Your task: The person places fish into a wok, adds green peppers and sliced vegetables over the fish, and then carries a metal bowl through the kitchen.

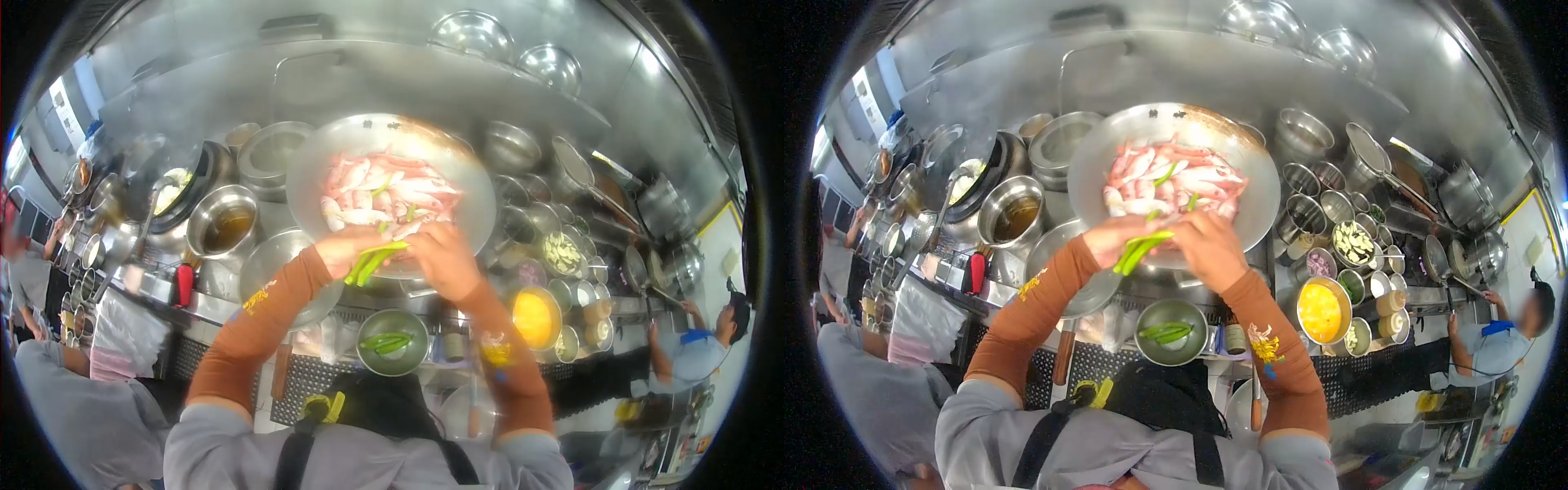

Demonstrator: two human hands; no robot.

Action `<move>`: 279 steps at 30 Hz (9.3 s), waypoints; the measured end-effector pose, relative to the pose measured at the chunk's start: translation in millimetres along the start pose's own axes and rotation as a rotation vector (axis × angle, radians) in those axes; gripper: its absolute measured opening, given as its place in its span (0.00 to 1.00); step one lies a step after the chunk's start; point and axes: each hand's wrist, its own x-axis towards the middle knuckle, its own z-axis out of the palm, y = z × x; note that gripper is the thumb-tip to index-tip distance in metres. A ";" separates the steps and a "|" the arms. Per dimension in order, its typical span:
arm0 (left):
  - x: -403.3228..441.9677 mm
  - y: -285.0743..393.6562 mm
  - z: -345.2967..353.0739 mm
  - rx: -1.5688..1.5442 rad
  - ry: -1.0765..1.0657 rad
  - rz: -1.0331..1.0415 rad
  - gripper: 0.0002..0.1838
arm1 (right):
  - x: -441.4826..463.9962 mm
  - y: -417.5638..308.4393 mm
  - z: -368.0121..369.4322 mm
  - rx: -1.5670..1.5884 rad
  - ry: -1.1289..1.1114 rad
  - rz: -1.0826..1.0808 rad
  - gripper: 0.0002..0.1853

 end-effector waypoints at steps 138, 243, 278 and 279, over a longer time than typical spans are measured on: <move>-55.9 -84.9 55.6 1.059 0.635 1.172 0.11 | -80.8 -50.3 66.6 0.435 0.091 0.614 0.11; -43.5 -102.4 8.7 1.085 0.021 0.652 0.06 | -151.1 -28.6 -12.6 0.505 -0.218 0.857 0.17; 163.0 -19.0 -74.3 1.967 0.243 0.063 0.16 | -239.6 -60.1 51.4 0.299 -0.537 0.689 0.19; 160.3 1.5 -63.0 1.980 0.217 0.026 0.16 | -230.9 -65.5 37.7 0.312 -0.526 0.709 0.19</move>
